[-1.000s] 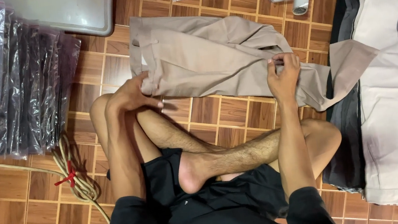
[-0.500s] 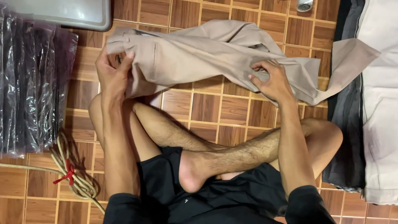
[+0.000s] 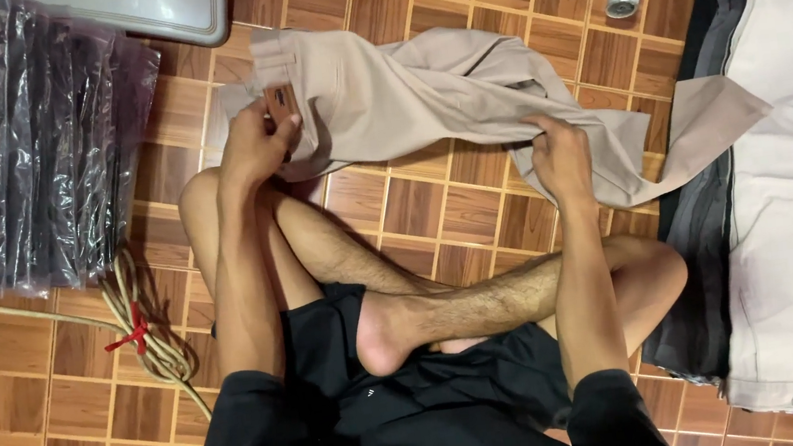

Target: Fastening the waist hardware and folding a pair of khaki pants while sitting on the floor.

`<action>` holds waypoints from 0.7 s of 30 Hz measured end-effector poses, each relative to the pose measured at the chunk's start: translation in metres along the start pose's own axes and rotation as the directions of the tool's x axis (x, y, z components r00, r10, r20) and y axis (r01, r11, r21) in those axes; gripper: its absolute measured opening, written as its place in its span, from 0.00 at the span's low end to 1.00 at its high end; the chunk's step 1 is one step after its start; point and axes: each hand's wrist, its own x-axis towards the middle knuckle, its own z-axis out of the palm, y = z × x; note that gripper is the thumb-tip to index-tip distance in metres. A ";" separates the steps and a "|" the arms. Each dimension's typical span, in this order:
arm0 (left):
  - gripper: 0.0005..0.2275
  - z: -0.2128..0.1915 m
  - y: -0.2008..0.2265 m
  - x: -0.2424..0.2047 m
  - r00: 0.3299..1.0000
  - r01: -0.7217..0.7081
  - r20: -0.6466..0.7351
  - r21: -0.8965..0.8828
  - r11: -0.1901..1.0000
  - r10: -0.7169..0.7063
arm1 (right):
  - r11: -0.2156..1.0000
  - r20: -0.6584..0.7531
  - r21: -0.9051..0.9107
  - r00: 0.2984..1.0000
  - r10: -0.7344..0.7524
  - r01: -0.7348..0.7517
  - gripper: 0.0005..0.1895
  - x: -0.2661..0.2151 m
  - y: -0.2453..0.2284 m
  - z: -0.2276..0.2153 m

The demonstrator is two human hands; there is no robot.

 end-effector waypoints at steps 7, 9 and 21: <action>0.11 -0.005 0.019 0.000 0.857 -0.346 -0.448 -0.139 0.928 0.252 | 0.996 -0.288 0.079 0.956 0.058 -0.037 0.14 0.009 0.015 0.011; 0.30 0.004 0.003 0.004 0.940 -0.308 -0.214 -0.189 0.932 0.268 | 0.995 -0.269 0.091 0.960 0.073 -0.050 0.15 0.004 0.018 0.013; 0.35 0.009 0.022 -0.010 0.738 -0.503 -0.569 -0.106 0.858 0.362 | 0.996 -0.587 -0.005 0.806 -0.077 0.092 0.12 -0.022 0.015 -0.004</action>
